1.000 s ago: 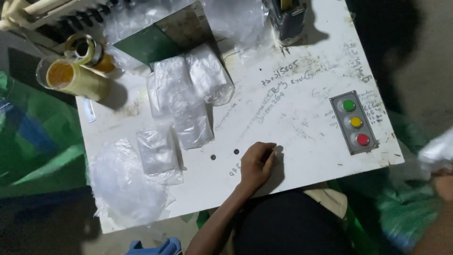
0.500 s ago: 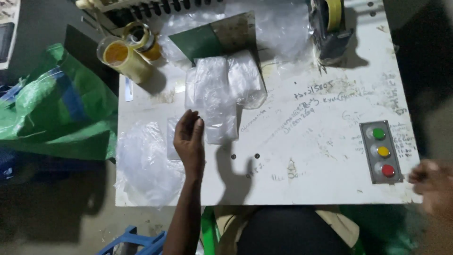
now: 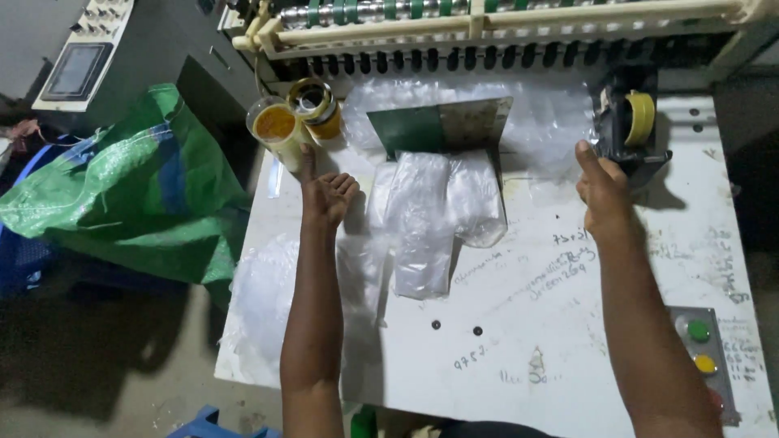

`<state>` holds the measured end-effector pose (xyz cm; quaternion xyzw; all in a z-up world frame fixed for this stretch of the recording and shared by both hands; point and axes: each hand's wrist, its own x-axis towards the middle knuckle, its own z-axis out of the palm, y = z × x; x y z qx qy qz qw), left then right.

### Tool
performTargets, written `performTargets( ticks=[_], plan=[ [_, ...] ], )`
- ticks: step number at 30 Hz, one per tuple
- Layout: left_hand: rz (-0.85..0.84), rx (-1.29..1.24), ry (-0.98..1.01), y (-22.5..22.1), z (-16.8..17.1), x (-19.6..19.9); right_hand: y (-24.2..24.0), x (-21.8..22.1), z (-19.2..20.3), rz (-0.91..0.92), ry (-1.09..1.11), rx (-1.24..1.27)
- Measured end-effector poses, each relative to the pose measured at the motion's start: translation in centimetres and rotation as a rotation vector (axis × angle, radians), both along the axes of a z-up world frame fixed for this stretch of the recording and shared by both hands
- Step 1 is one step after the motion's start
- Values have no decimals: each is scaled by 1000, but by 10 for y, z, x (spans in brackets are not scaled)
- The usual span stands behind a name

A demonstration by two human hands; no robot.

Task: A person is collecting clear plastic bags from a machine and stacking them on a table in a factory.

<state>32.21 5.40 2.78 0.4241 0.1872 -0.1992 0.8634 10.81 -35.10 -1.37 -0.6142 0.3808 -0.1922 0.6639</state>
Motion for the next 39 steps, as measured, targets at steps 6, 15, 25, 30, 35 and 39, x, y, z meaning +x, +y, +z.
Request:
performTargets(
  ticks=[6, 15, 25, 30, 35, 39],
  plan=[
    [-18, -175, 123, -52, 11, 62, -19, 88, -13, -158, -61, -76],
    [-288, 469, 0, -107, -139, 202, -34, 164, -5, 51, 557, -373],
    [387, 940, -743, -62, -33, 70, -9, 4, 14, 481, -6, -1115],
    [409, 1055, -1188, -15, 61, -31, 34, -158, 100, 1104, 607, -850],
    [-73, 974, -926, 27, 114, -131, 11, -294, 76, 1676, 1434, -359],
    [-376, 705, -723, 26, 106, -194, -39, -316, 58, 1402, 1539, -147]
  ],
)
